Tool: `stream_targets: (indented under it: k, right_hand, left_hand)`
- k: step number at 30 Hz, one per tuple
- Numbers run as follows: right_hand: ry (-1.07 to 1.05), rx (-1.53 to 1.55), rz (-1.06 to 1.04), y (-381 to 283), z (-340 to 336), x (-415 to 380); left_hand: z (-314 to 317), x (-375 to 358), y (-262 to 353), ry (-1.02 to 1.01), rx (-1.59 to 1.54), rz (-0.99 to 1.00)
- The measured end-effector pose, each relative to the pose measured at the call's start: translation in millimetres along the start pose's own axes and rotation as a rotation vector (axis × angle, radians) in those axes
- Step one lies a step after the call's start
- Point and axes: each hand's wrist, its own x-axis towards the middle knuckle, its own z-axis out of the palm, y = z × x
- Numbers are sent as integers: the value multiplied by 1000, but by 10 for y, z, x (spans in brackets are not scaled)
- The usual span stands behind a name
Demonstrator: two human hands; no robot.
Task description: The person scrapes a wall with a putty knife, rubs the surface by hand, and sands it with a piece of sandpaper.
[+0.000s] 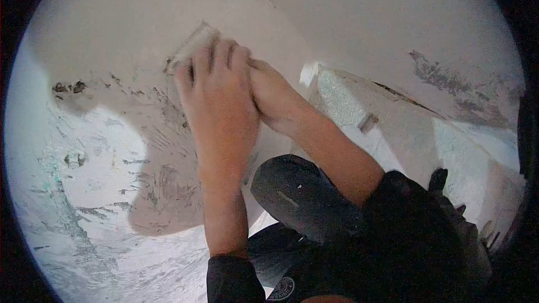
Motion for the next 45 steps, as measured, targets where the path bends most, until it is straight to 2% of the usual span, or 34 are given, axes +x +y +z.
stream_targets:
  k: [1,3,5,6,7,9,10,13,14,15,16,17,19,20,21,22,23,24,26,27,29,31,33,34,35,36,37,38,40,42,43,44,45]
  right_hand:
    - [16,77,-36,21,49,-81]
    - [19,144,-84,-75,60,-7]
    - [-24,20,-58,-187,-7,165]
    - [-19,59,-178,-155,-14,139]
    - [-25,47,-183,-178,18,47]
    - [74,129,14,-244,93,-173]
    - [60,109,9,-294,32,-105]
    - [-71,-60,-52,-175,-181,-44]
    - [35,-48,-83,-93,-185,-184]
    - [137,-40,-119,-47,-175,-339]
    - [200,-157,-175,-67,-144,-524]
    - [263,-272,-234,-89,-142,-704]
    - [384,-359,-139,-44,-342,-890]
    - [382,-362,-132,-5,-352,-1014]
    - [446,-441,-162,18,-325,-1158]
    - [511,-520,-195,76,-278,-1298]
    - [423,-478,-180,232,-246,-1460]
    - [335,-439,-171,394,-220,-1585]
    - [45,-717,-274,586,-174,-1617]
    - [46,-732,-275,660,-198,-1607]
    - [-75,-963,-312,736,-215,-1647]
    - [-157,-1039,-335,673,-188,-1717]
    - [-221,-1309,-245,616,-175,-1759]
    - [-113,-1183,69,517,-134,-1765]
    - [-115,-1193,70,541,-94,-1791]
    - [-39,-1187,-197,606,-21,-1808]
    - [34,-1164,-458,669,47,-1839]
    - [-150,-1148,-507,755,113,-1942]
    - [-255,-1212,-528,817,403,-2120]
    - [-360,-1337,-585,969,518,-2237]
    - [-362,-1344,-583,1003,526,-2300]
    - [-389,-1310,-471,1019,528,-2358]
    - [-415,-1273,-357,1041,541,-2404]
  left_hand:
    - [-72,-18,35,-47,1,5]
    - [56,17,-43,12,26,-49]
    - [161,226,-189,202,-43,56]
    - [70,223,-160,107,-15,67]
    - [22,167,-65,121,-15,61]
    - [-39,32,85,-28,11,-64]
    - [87,29,61,52,59,-82]
    - [37,62,48,69,-48,-17]
    - [-69,10,90,67,-48,-29]
    - [-229,-88,174,-32,-271,-11]
    - [-348,-181,223,-116,-491,12]
    - [-409,-290,237,-97,-485,5]
    - [-458,-530,265,-51,-670,-1]
    - [-409,-657,227,41,-546,10]
    - [-308,-772,292,38,-550,2]
    - [-195,-878,384,222,-845,-191]
    - [-151,-967,490,415,-1133,-389]
    - [-179,-1054,599,424,-1138,-391]
    - [-263,-1254,801,307,-2428,-789]
    - [-297,-1354,812,316,-2441,-782]
    - [-366,-1598,741,146,-2200,-930]
    - [-380,-1880,726,224,-2307,-1015]
    - [-368,-2175,671,601,-2410,-935]
    - [-409,-2279,639,608,-2418,-937]
    - [-450,-2371,607,740,-2268,-964]
    - [-485,-2456,593,859,-2108,-989]
    - [-506,-2469,630,866,-2107,-998]
    - [-511,-2431,693,767,-1984,-1007]
    - [-578,-2487,840,541,-1848,-1069]
    - [-683,-2554,963,599,-1965,-1013]
    - [-759,-2577,995,650,-2073,-953]
    - [-918,-2513,960,453,-1912,-994]
    - [-1001,-2451,962,457,-1916,-999]
